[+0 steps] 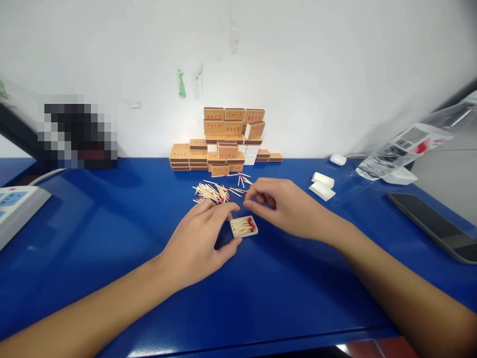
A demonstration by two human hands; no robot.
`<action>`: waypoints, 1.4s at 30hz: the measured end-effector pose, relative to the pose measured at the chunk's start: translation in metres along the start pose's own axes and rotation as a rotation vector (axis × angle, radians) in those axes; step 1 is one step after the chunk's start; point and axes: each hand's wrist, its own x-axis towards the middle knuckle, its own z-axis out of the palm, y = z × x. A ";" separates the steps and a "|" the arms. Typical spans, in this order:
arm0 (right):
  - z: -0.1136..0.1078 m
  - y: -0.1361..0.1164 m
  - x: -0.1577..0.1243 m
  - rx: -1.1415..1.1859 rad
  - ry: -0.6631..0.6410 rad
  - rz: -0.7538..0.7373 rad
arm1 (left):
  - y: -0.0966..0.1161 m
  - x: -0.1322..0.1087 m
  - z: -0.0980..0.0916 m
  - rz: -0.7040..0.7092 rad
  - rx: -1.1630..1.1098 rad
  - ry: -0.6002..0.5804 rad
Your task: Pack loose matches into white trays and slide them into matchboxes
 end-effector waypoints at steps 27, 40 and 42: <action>0.001 0.004 0.010 -0.039 -0.044 0.018 | 0.004 -0.002 0.002 -0.030 -0.034 0.038; 0.001 0.020 0.045 -0.209 -0.195 0.145 | 0.003 -0.003 0.001 -0.035 -0.016 0.036; -0.007 0.013 0.033 -0.101 -0.164 0.144 | 0.004 -0.003 0.001 -0.050 -0.032 0.027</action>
